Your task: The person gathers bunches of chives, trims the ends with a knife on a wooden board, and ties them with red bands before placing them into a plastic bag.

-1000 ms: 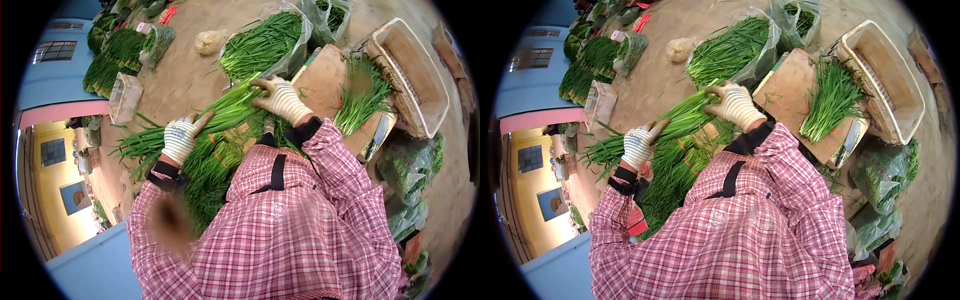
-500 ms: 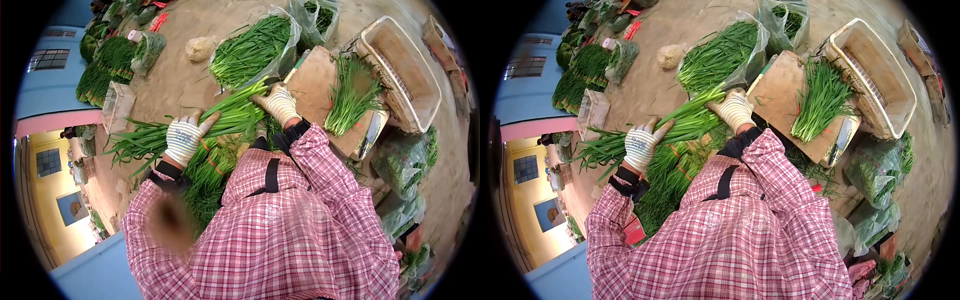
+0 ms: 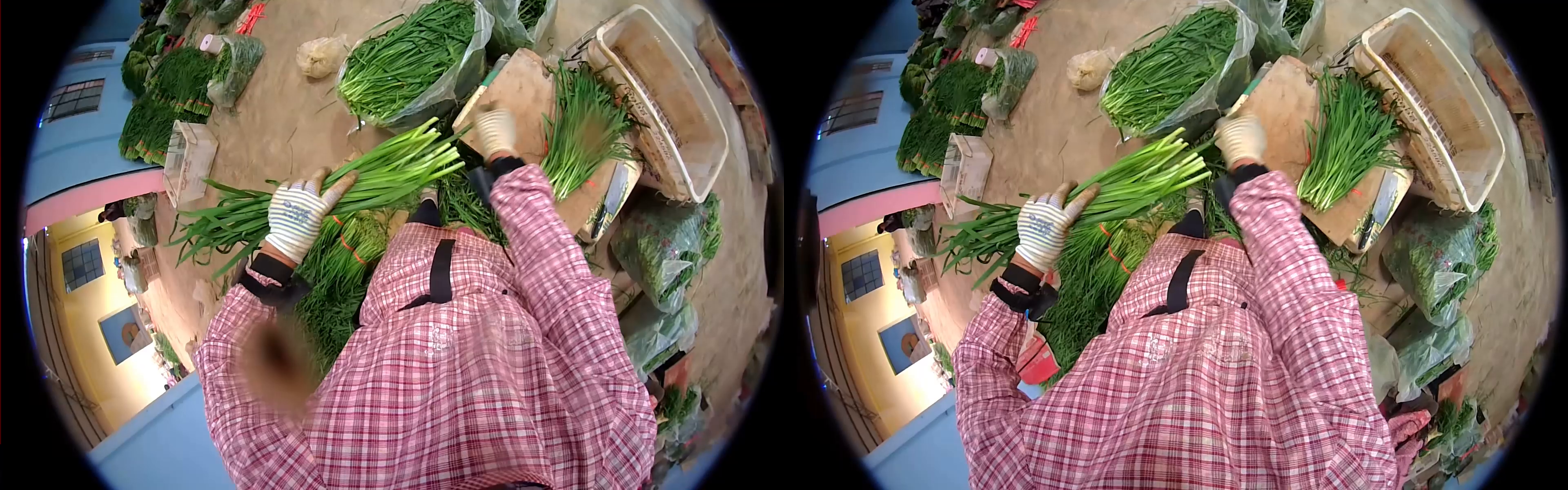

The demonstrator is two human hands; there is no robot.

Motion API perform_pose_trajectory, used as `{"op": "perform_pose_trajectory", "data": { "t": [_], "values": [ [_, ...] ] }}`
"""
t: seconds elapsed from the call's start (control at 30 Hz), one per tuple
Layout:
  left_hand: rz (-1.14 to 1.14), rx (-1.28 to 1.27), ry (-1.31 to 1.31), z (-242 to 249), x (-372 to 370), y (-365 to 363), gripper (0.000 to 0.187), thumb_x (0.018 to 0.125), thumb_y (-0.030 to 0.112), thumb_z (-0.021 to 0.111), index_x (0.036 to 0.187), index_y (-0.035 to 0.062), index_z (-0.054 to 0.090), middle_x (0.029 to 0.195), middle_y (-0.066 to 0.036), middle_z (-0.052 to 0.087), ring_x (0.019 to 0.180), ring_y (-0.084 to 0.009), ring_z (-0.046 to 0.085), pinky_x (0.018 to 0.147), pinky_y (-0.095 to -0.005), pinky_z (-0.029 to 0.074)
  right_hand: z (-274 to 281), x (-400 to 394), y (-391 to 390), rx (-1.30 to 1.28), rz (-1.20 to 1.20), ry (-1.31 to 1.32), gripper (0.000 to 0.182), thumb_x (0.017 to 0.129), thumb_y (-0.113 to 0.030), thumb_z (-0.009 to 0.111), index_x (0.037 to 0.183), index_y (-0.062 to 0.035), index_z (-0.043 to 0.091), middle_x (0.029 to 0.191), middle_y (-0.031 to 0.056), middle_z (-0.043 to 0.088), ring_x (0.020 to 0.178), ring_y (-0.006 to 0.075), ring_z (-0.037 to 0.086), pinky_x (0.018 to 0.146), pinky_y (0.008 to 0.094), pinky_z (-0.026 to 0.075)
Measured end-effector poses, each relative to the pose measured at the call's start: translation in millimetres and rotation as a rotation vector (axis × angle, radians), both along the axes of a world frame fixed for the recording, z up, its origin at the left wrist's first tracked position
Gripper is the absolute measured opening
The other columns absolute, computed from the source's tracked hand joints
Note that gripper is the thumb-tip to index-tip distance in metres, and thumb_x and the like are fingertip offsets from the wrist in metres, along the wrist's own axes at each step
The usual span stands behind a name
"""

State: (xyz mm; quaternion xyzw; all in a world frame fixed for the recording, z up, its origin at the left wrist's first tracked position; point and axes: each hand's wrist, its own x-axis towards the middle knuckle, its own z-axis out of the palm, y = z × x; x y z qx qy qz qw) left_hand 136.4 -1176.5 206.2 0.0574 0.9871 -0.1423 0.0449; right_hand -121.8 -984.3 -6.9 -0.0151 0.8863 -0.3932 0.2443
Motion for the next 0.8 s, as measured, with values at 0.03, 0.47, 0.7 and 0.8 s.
{"op": "perform_pose_trajectory", "data": {
  "t": [0.03,0.47,0.7,0.8],
  "values": [
    [0.016,0.013,0.004,-1,1,-2,0.057,0.078,0.007,0.055,0.13,0.0317,0.053,0.112,-0.013,0.064,0.077,-0.0292,0.065,0.068,-0.0398,0.051,6,-1,4,0.001,0.001,-0.001,0.031,0.076,-0.025,0.065,0.096,-0.0008,0.068,0.094,0.0196,0.068,0.079,0.0345,0.068,0.071,0.0397,0.053],
    [0.086,0.143,-0.087,-6,-4,-14,0.063,0.074,-0.001,0.058,0.13,0.0277,0.052,0.108,-0.011,0.064,0.082,-0.0315,0.064,0.068,-0.0415,0.051,60,58,-2,-0.575,0.524,0.082,0.011,0.086,0.0,0.058,0.097,-0.002,0.058,0.083,0.0113,0.064,0.077,0.0251,0.063,0.069,0.0345,0.051],
    [0.602,0.267,-0.292,-9,18,-38,0.077,0.067,-0.004,0.069,0.135,0.0277,0.05,0.11,-0.013,0.065,0.094,-0.0303,0.065,0.079,-0.037,0.053,40,-2,20,-0.775,-0.162,-0.061,0.017,0.093,-0.007,0.049,0.105,0.0048,0.052,0.074,0.0103,0.061,0.056,0.0147,0.055,0.05,0.0304,0.048],
    [0.8,0.573,-0.286,-24,23,-47,0.078,0.067,-0.009,0.066,0.137,0.0233,0.05,0.119,-0.014,0.063,0.104,-0.0218,0.065,0.088,-0.0324,0.05,50,24,12,-0.813,0.003,-0.091,0.031,0.086,-0.008,0.061,0.115,-0.0037,0.052,0.083,0.0116,0.063,0.07,0.018,0.061,0.06,0.0317,0.052]
  ]
}}
